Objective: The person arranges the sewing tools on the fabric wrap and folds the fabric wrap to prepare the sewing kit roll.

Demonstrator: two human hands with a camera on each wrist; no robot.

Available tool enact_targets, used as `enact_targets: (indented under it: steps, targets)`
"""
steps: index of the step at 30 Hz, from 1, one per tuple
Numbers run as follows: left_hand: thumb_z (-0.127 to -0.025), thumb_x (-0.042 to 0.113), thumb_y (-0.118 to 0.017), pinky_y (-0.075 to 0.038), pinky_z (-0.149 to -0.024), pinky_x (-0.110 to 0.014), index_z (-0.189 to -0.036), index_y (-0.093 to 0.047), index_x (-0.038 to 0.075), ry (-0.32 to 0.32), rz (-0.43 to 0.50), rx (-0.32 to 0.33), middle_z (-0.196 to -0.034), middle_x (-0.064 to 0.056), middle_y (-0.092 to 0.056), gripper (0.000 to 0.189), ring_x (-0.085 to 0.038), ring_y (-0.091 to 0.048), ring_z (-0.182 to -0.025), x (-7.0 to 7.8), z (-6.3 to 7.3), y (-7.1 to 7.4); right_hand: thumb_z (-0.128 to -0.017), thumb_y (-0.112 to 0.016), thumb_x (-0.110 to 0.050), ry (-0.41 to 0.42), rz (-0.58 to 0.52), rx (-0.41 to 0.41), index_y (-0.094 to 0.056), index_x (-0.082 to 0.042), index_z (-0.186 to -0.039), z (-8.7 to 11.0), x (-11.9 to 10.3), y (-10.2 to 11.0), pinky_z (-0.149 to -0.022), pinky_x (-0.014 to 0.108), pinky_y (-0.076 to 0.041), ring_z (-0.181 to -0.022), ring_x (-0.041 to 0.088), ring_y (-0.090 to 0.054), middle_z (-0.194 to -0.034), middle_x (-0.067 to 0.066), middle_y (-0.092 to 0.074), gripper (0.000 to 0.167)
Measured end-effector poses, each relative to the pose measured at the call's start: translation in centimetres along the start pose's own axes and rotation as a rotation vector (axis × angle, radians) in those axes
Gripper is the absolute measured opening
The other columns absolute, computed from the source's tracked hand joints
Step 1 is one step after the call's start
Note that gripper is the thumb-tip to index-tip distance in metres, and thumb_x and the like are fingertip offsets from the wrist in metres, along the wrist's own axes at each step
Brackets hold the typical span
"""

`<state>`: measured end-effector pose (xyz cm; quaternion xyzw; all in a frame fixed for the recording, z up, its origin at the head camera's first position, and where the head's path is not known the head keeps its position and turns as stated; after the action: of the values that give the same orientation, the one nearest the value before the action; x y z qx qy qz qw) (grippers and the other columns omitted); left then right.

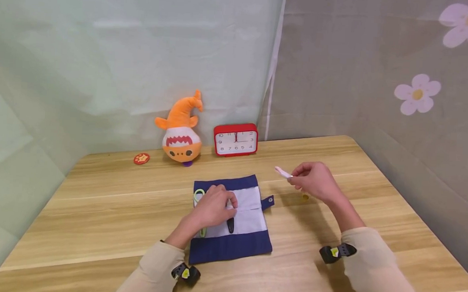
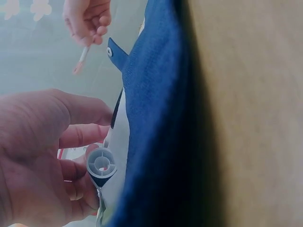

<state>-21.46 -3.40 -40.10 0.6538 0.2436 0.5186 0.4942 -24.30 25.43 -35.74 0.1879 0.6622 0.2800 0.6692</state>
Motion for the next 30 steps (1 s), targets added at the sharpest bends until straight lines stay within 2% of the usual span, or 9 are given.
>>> enact_targets:
  steps: [6, 11, 22, 25, 30]
  targets:
    - [-0.092, 0.02, -0.078, -0.041, -0.078, -0.035, -0.089, -0.075, 0.016, -0.01, -0.001, 0.01, -0.089, -0.003, -0.059, 0.006, -0.024, -0.049, -0.092, 0.0, 0.0, -0.1, -0.093, -0.079, -0.013, 0.05, -0.044, -0.026, -0.07, 0.003, -0.107, -0.6, -1.8, -2.2, -0.065, 0.034, -0.057, -0.073, 0.018, -0.066, -0.088, 0.011, -0.073, 0.022]
    - [-0.093, 0.02, -0.078, -0.041, -0.08, -0.034, -0.088, -0.075, 0.016, -0.009, -0.016, 0.02, -0.088, -0.003, -0.06, 0.007, -0.024, -0.049, -0.091, 0.1, 0.0, -0.2, -0.093, -0.078, -0.01, 0.081, -0.073, -0.065, -0.072, 0.002, -0.107, -0.9, -3.0, -4.3, -0.066, 0.033, -0.058, -0.073, 0.019, -0.065, -0.091, 0.011, -0.072, 0.019]
    - [-0.092, 0.019, -0.078, -0.041, -0.082, -0.035, -0.085, -0.076, 0.017, 0.0, -0.028, 0.05, -0.083, -0.001, -0.06, 0.008, -0.022, -0.05, -0.088, 0.2, -0.2, -0.2, -0.1, -0.068, -0.006, 0.041, -0.158, -0.104, -0.071, 0.005, -0.126, -1.4, -4.8, -8.4, -0.068, 0.035, -0.064, -0.084, 0.026, -0.072, -0.11, 0.021, -0.071, 0.028]
    - [-0.092, 0.02, -0.078, -0.04, -0.08, -0.035, -0.085, -0.075, 0.017, 0.012, -0.02, 0.051, -0.083, -0.001, -0.059, 0.008, -0.022, -0.049, -0.087, 0.2, -0.3, -0.3, -0.1, -0.067, -0.004, 0.035, -0.165, -0.108, -0.07, 0.004, -0.127, -1.5, -5.0, -9.3, -0.066, 0.035, -0.064, -0.085, 0.027, -0.073, -0.108, 0.021, -0.07, 0.029]
    - [-0.093, 0.02, -0.077, -0.038, -0.078, -0.034, -0.086, -0.075, 0.018, 0.029, -0.008, 0.051, -0.084, -0.002, -0.057, 0.008, -0.022, -0.047, -0.086, 0.2, -0.3, -0.4, -0.097, -0.069, 0.0, 0.022, -0.198, -0.109, -0.066, 0.007, -0.122, -1.8, -4.9, -10.4, -0.063, 0.036, -0.063, -0.077, 0.025, -0.07, -0.101, 0.017, -0.063, 0.026]
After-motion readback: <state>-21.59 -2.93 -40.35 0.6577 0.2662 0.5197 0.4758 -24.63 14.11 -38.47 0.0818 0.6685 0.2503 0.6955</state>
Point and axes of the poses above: each hand's wrist, its own z-axis away from the middle knuckle, its own y-axis out of the back of the hand, x = y × z, the point moved 3 cm from there along -z, towards the middle knuckle
